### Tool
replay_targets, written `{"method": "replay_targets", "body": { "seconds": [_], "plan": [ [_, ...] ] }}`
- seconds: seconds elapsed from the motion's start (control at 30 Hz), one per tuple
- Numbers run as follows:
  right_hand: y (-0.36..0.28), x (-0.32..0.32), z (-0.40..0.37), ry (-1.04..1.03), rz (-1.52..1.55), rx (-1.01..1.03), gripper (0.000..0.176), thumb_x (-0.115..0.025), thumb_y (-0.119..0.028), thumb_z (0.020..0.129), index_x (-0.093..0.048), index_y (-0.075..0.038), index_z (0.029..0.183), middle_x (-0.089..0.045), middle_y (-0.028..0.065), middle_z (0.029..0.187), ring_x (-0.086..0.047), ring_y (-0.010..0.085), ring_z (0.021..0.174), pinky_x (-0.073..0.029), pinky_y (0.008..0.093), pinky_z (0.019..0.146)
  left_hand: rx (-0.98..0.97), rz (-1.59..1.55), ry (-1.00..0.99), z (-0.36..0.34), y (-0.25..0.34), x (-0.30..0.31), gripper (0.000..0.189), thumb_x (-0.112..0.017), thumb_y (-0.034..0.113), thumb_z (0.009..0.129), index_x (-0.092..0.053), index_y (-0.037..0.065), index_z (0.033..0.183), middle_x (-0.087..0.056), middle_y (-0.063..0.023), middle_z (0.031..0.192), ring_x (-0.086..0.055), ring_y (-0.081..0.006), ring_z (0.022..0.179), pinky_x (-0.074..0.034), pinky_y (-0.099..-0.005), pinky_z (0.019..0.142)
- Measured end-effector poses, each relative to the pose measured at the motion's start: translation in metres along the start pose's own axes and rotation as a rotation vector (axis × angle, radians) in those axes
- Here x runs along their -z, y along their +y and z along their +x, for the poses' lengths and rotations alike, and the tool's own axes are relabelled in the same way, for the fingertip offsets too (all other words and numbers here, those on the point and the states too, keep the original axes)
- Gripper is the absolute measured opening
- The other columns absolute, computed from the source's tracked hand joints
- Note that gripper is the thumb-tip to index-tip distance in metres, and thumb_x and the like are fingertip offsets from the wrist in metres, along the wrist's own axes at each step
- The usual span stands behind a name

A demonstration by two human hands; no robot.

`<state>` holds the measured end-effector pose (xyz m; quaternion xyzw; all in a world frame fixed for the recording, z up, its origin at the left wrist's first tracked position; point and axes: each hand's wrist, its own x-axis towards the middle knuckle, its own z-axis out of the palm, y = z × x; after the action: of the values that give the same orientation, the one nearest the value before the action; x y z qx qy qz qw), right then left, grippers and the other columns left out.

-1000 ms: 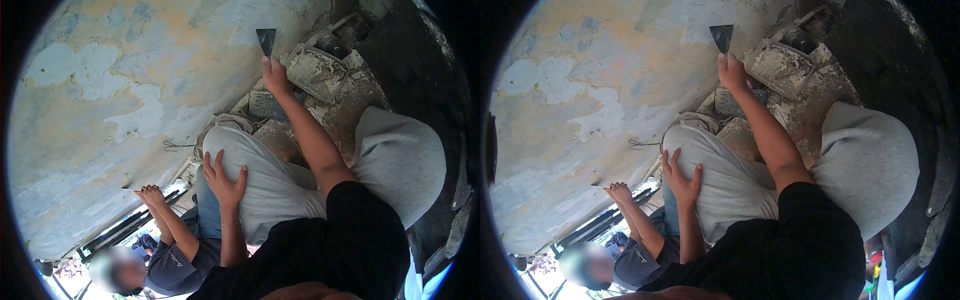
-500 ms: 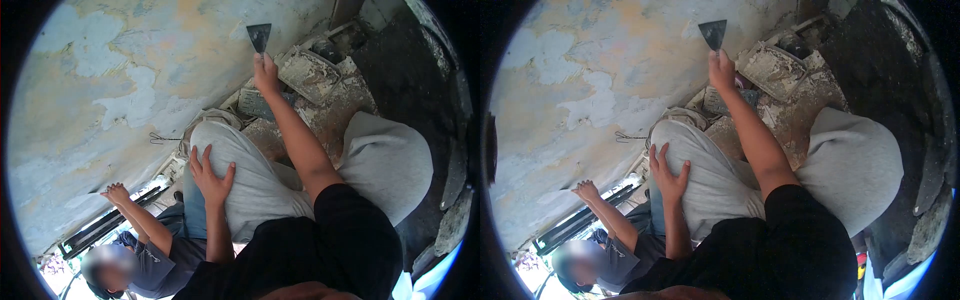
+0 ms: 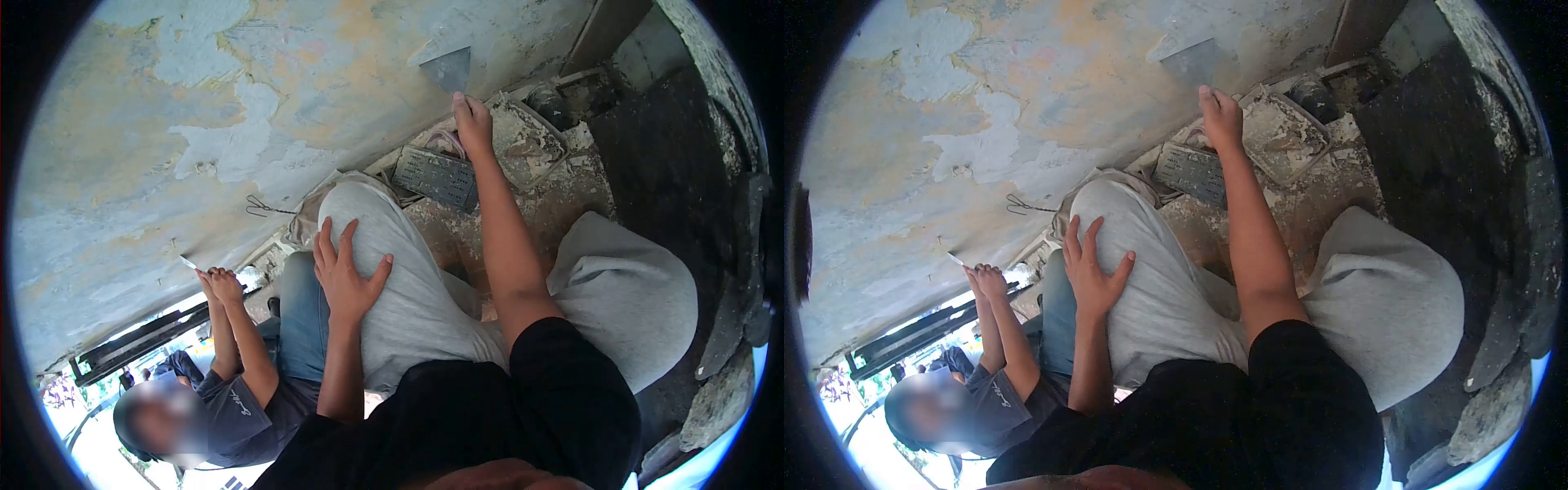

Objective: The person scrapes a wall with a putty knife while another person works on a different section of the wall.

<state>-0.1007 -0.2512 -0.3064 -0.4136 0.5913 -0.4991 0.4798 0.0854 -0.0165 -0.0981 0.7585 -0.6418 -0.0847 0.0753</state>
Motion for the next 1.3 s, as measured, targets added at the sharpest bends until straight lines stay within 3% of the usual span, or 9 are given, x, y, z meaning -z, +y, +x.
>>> {"method": "replay_targets", "body": {
  "seconds": [0.37, 0.73, 0.97, 1.03, 1.3],
  "plan": [
    [0.046, 0.014, 0.009, 0.011, -0.023, -0.130, 0.055, -0.064, -0.048, 0.092, -0.060, 0.004, 0.076, -0.058, 0.0171, 0.067, -0.056, 0.0276, 0.064, -0.045, 0.0419, 0.065, -0.022, 0.059, 0.007, 0.003, 0.013, -0.003, 0.076, -0.080, 0.042, 0.072, -0.053, 0.019, 0.139, -0.033, -0.0204, 0.153, -0.031, -0.0479, 0.139, -0.032, -0.0592, 0.108],
    [0.057, 0.013, 0.014, -0.065, 0.160, -0.172, 0.059, -0.067, -0.052, 0.091, -0.055, 0.001, 0.067, -0.043, 0.0033, 0.059, -0.042, 0.0136, 0.061, -0.040, 0.0364, 0.059, -0.021, 0.085, 0.018, 0.003, 0.026, 0.000, 0.073, -0.080, 0.037, 0.074, -0.053, 0.015, 0.137, -0.035, -0.0220, 0.151, -0.037, -0.0452, 0.136, -0.034, -0.0551, 0.109],
    [0.046, 0.011, 0.015, -0.062, 0.159, -0.117, 0.059, -0.069, -0.051, 0.090, -0.052, -0.002, 0.063, -0.045, 0.0023, 0.059, -0.041, 0.0137, 0.060, -0.038, 0.0355, 0.057, -0.011, 0.099, 0.016, 0.004, 0.029, -0.001, 0.072, -0.080, 0.038, 0.074, -0.054, 0.015, 0.137, -0.036, -0.0225, 0.151, -0.037, -0.0458, 0.136, -0.033, -0.0545, 0.110],
    [0.047, 0.010, 0.014, -0.081, 0.195, -0.152, 0.055, -0.066, -0.049, 0.095, -0.047, -0.009, 0.062, -0.040, -0.0035, 0.061, -0.035, 0.0099, 0.058, -0.032, 0.0321, 0.055, -0.016, 0.097, 0.009, 0.004, 0.030, 0.000, 0.071, -0.079, 0.038, 0.075, -0.054, 0.015, 0.137, -0.035, -0.0225, 0.151, -0.037, -0.0459, 0.136, -0.033, -0.0545, 0.110],
    [0.054, 0.008, 0.016, -0.088, 0.188, -0.175, 0.057, -0.068, -0.052, 0.093, -0.045, -0.009, 0.061, -0.041, -0.0032, 0.060, -0.037, 0.0097, 0.057, -0.034, 0.0321, 0.055, -0.028, 0.083, 0.025, 0.005, 0.027, -0.003, 0.071, -0.080, 0.036, 0.075, -0.054, 0.015, 0.137, -0.035, -0.0229, 0.151, -0.037, -0.0465, 0.136, -0.033, -0.0547, 0.110]
  ]
}}
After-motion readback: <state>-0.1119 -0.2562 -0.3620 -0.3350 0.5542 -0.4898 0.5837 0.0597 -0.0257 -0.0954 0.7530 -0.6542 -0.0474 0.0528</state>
